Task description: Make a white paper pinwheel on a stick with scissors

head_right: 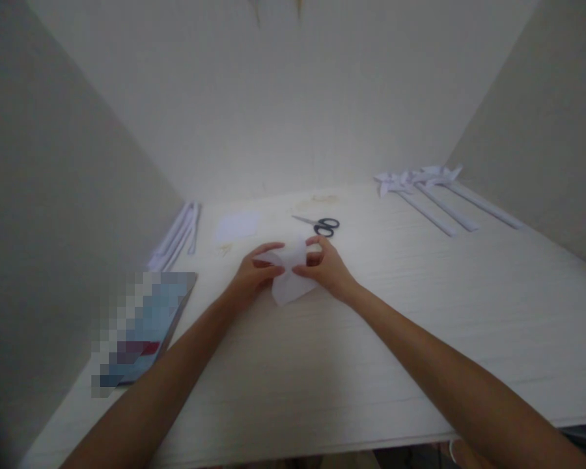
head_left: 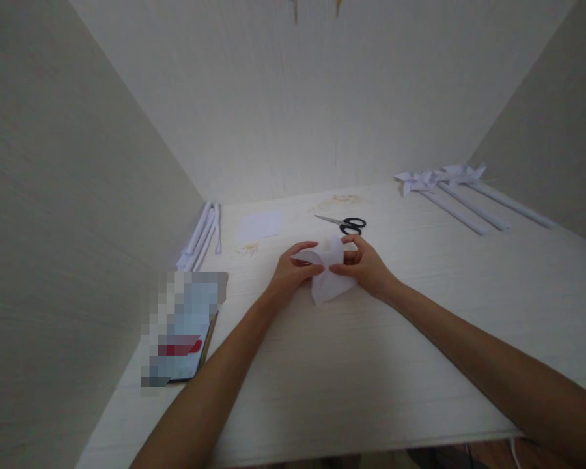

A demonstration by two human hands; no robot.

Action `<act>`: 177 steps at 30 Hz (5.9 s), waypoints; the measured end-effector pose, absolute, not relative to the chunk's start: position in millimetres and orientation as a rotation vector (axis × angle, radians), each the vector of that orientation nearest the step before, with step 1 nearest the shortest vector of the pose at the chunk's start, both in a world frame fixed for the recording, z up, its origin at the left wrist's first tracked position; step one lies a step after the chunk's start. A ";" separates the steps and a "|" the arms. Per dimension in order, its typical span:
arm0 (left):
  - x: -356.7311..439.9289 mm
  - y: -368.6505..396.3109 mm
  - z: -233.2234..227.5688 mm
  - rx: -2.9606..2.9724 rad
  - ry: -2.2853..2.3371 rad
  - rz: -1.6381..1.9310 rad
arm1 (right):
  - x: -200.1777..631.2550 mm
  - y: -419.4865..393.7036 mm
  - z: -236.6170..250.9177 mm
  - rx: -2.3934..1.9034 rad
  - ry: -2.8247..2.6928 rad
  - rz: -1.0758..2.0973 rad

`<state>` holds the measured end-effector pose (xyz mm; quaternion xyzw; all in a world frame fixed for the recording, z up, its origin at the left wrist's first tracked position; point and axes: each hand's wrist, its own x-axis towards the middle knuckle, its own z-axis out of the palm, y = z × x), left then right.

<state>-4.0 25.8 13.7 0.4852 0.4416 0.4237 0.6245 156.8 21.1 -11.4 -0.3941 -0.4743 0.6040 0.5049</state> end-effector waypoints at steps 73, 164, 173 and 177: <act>15.9 20.7 3.1 0.848 1.128 1.454 | 150.4 18.7 -5.9 -1.078 -1.380 1.049; -17.4 33.1 20.5 0.749 0.728 0.881 | 147.2 20.8 -7.3 -0.964 -0.871 1.414; -13.5 33.0 15.1 1.050 0.878 0.672 | 151.3 18.6 -7.9 -0.953 -1.154 1.442; -11.9 29.8 14.8 1.169 0.967 0.668 | 150.5 17.4 -6.2 -0.967 -1.220 1.419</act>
